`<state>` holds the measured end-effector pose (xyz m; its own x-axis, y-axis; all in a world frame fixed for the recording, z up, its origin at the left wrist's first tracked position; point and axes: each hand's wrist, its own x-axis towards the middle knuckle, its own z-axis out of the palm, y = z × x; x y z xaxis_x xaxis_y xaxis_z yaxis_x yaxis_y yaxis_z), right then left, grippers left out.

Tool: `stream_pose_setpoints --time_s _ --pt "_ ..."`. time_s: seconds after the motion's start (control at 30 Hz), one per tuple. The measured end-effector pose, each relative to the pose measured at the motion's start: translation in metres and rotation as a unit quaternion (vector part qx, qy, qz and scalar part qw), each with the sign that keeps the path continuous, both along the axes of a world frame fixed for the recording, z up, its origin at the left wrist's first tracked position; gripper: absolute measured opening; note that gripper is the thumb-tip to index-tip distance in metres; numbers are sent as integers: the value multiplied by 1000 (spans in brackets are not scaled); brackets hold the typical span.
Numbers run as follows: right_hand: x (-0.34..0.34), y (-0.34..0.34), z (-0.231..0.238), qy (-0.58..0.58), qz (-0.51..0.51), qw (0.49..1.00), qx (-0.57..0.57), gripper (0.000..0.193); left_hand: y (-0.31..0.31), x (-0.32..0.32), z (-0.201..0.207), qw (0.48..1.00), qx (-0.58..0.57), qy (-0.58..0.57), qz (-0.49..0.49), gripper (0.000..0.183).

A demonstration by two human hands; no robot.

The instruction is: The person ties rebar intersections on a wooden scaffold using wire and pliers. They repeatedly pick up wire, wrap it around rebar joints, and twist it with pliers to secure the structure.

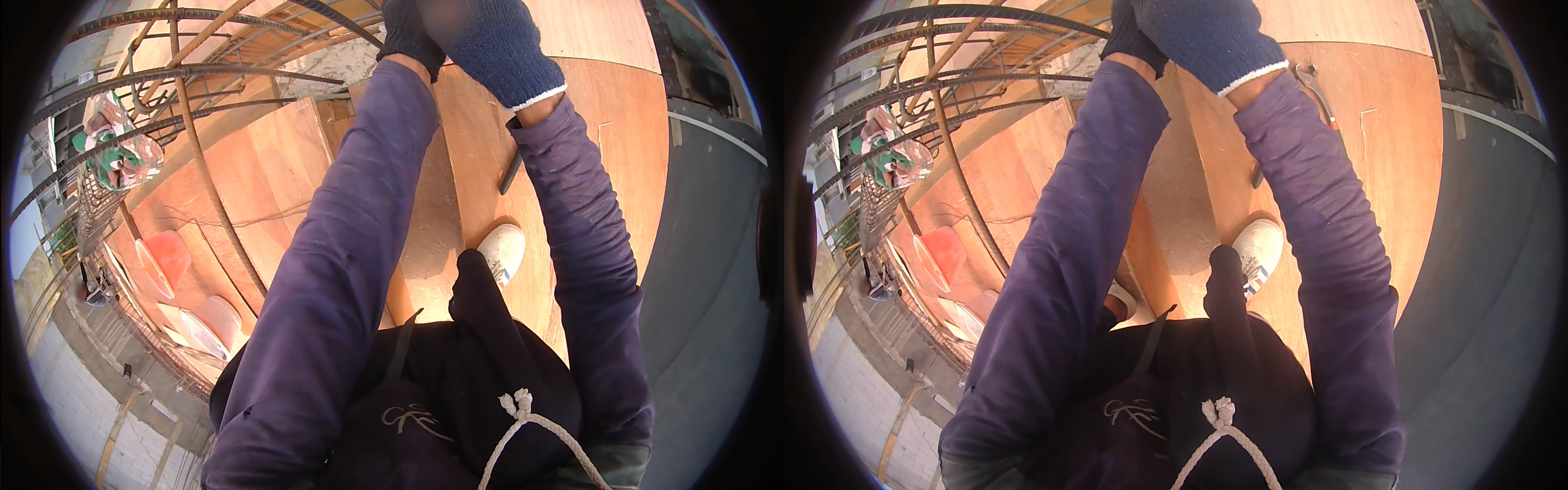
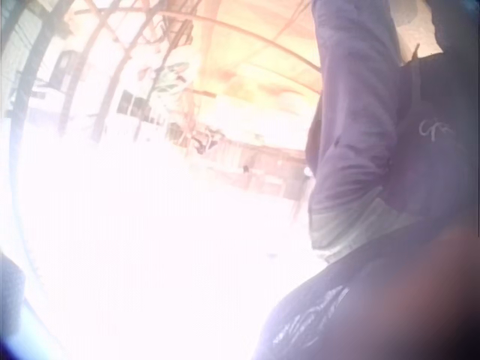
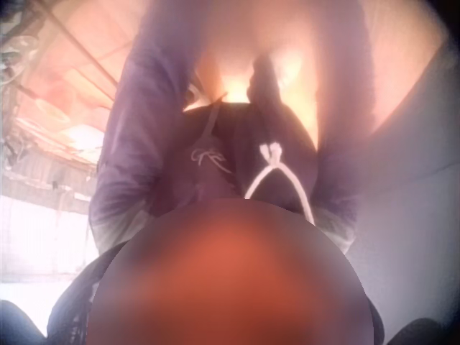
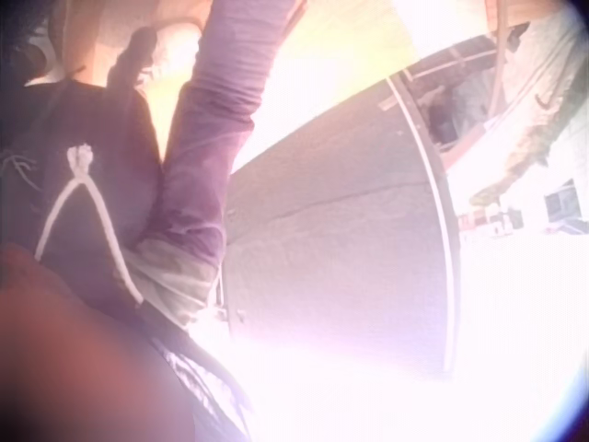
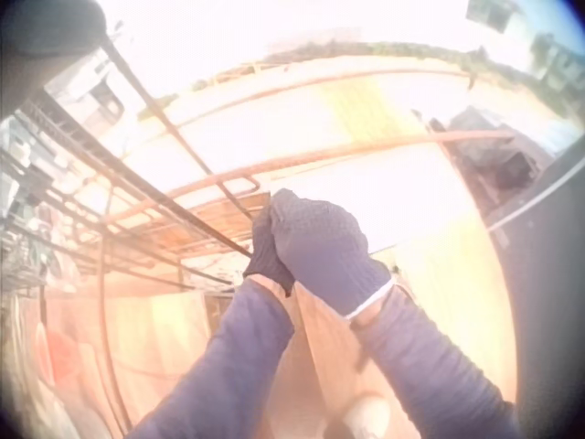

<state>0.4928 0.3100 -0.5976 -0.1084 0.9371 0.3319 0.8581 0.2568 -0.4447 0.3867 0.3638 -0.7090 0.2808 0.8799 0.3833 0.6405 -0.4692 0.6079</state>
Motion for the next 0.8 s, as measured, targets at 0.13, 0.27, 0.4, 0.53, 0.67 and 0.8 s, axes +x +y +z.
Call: stream_pose_setpoints --time_s 0.13,0.27,0.4,0.53,0.67,0.8 --pt "-6 3 -12 -91 -25 992 -85 15 -11 2 -38 997 34 62 -6 19" --pt "-3 10 -27 -98 12 991 -85 16 -25 1 -67 994 55 97 -13 16" --pt "3 19 -43 -47 23 988 -143 18 -32 -8 -67 986 -16 163 -18 13" --pt "6 23 -68 4 28 983 -184 23 -38 -24 -36 968 -160 194 6 15" --pt "9 16 -96 -9 118 992 43 14 -61 -27 6 918 -383 -74 71 17" --pt "19 13 -108 -72 131 989 22 15 -62 -32 33 905 -420 -64 -6 21"
